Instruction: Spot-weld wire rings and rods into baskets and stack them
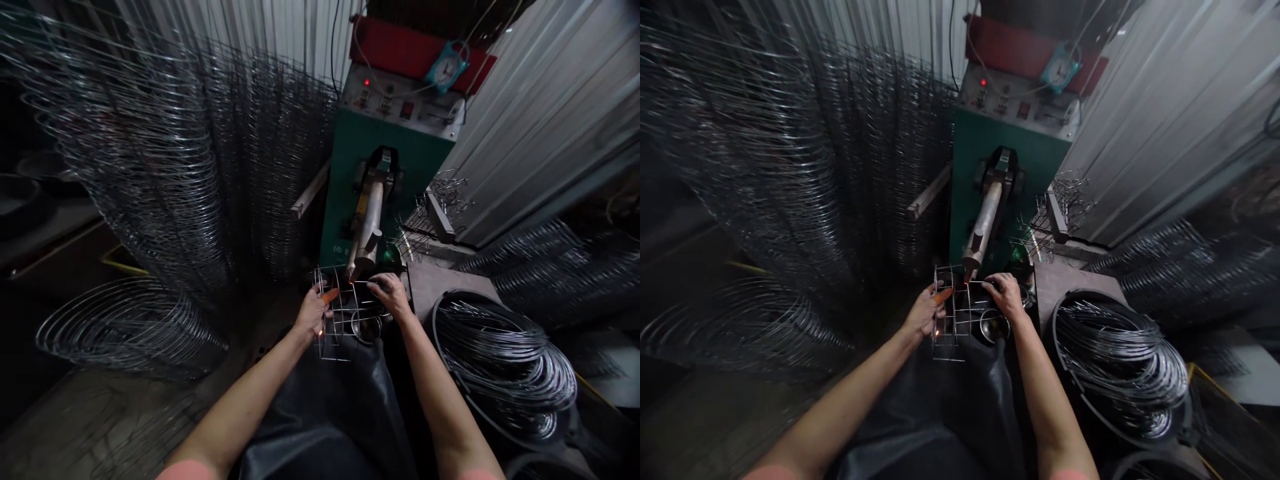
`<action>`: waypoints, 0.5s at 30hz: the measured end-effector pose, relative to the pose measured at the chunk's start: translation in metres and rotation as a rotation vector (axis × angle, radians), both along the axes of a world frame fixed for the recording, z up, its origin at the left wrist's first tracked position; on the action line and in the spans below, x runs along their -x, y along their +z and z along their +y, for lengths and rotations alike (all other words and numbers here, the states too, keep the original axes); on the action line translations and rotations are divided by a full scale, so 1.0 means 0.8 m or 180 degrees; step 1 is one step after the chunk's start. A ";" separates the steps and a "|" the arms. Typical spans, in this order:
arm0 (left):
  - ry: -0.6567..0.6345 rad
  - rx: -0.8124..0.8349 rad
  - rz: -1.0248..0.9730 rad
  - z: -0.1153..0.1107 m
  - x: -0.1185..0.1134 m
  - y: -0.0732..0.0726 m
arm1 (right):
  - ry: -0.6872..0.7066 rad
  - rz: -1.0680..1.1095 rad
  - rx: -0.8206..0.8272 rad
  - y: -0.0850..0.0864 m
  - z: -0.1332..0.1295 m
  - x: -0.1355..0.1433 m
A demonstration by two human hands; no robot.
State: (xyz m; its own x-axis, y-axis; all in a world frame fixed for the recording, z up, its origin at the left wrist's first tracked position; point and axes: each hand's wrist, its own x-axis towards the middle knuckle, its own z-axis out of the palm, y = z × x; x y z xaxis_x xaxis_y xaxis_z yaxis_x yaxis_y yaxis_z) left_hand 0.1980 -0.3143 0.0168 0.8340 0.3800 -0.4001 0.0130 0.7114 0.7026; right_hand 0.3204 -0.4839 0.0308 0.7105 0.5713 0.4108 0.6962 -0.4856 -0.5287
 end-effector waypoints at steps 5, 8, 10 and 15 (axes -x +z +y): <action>0.0004 -0.0068 -0.0202 0.002 0.000 -0.005 | 0.0093 -0.0268 0.0162 -0.009 -0.034 0.014; 0.0054 -0.0038 -0.0227 0.004 0.000 -0.008 | 0.0021 -0.0130 0.0052 -0.014 -0.038 0.012; 0.0103 -0.0007 -0.0207 0.004 -0.001 -0.009 | -0.0059 -0.0086 -0.0081 -0.013 -0.030 0.009; 0.0277 -0.0039 -0.0237 0.005 -0.004 -0.003 | 0.0028 -0.0217 -0.0064 -0.005 0.000 0.009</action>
